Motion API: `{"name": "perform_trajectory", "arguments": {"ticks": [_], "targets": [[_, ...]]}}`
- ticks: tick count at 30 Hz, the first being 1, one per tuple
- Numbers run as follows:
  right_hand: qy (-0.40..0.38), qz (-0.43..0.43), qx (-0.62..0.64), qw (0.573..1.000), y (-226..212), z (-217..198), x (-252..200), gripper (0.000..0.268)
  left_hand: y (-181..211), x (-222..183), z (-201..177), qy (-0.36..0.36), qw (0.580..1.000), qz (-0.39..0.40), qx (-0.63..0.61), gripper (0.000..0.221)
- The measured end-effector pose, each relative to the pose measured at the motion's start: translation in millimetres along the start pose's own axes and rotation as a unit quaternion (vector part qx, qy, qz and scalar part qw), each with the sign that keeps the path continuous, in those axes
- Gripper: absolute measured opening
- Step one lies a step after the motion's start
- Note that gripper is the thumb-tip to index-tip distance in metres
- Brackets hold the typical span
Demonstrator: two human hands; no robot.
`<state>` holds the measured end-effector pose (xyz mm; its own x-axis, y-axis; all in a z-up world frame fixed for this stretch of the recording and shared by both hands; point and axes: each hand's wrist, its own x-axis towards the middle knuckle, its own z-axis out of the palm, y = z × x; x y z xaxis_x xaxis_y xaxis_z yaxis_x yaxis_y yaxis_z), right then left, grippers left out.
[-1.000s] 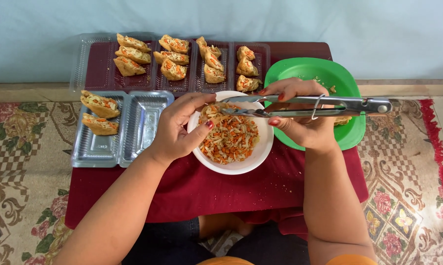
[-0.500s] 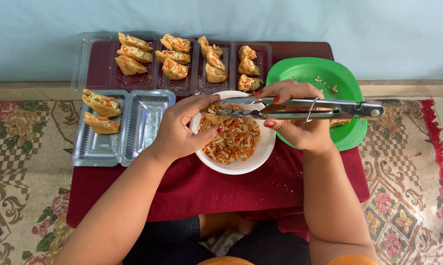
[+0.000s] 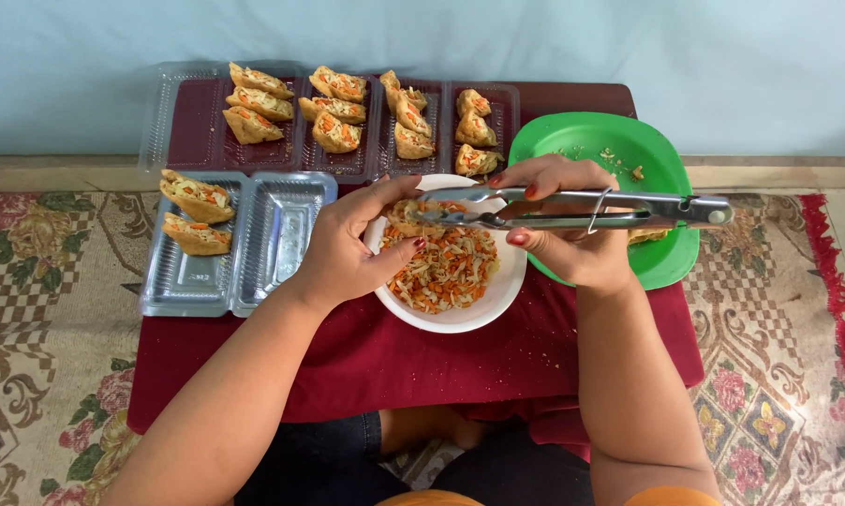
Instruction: Stuffing fried pastries with a vegetable mixture using tongs
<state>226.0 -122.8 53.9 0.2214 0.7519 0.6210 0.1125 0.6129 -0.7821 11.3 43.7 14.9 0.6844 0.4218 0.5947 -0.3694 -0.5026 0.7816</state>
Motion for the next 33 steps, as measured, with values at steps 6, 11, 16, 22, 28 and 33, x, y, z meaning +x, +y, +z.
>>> {"name": "perform_trajectory", "arguments": {"ticks": [6, 11, 16, 22, 28, 33], "targets": [[-0.004, -0.004, -0.010, 1.000, -7.5, -17.3, -2.3, 0.038, 1.4, 1.0, 2.4, 0.008, 0.997, -0.026, -0.068, 0.051], [-0.008, 0.003, -0.016, 1.000, -14.0, -31.5, -4.2, 0.040, -2.7, -2.2, 2.6, 0.016, 0.998, -0.029, -0.055, 0.042], [-0.023, 0.001, -0.036, 0.999, -6.0, -26.5, -2.8, 0.038, -5.7, -1.6, 2.7, 0.017, 1.000, -0.011, -0.019, 0.028], [-0.028, -0.006, -0.052, 0.998, -6.7, -28.1, -1.5, 0.036, -8.7, -1.9, -1.3, 0.012, 1.000, 0.006, 0.005, 0.023], [0.020, 0.025, -0.008, 0.999, -21.1, -32.2, -1.7, 0.047, -9.4, -2.0, -2.0, 0.025, 0.999, 0.023, 0.040, 0.022], [-0.037, 0.066, -0.039, 0.996, -22.1, -41.3, -3.2, 0.042, -3.5, 2.2, -2.5, 0.029, 0.996, 0.040, 0.068, 0.022]]}}
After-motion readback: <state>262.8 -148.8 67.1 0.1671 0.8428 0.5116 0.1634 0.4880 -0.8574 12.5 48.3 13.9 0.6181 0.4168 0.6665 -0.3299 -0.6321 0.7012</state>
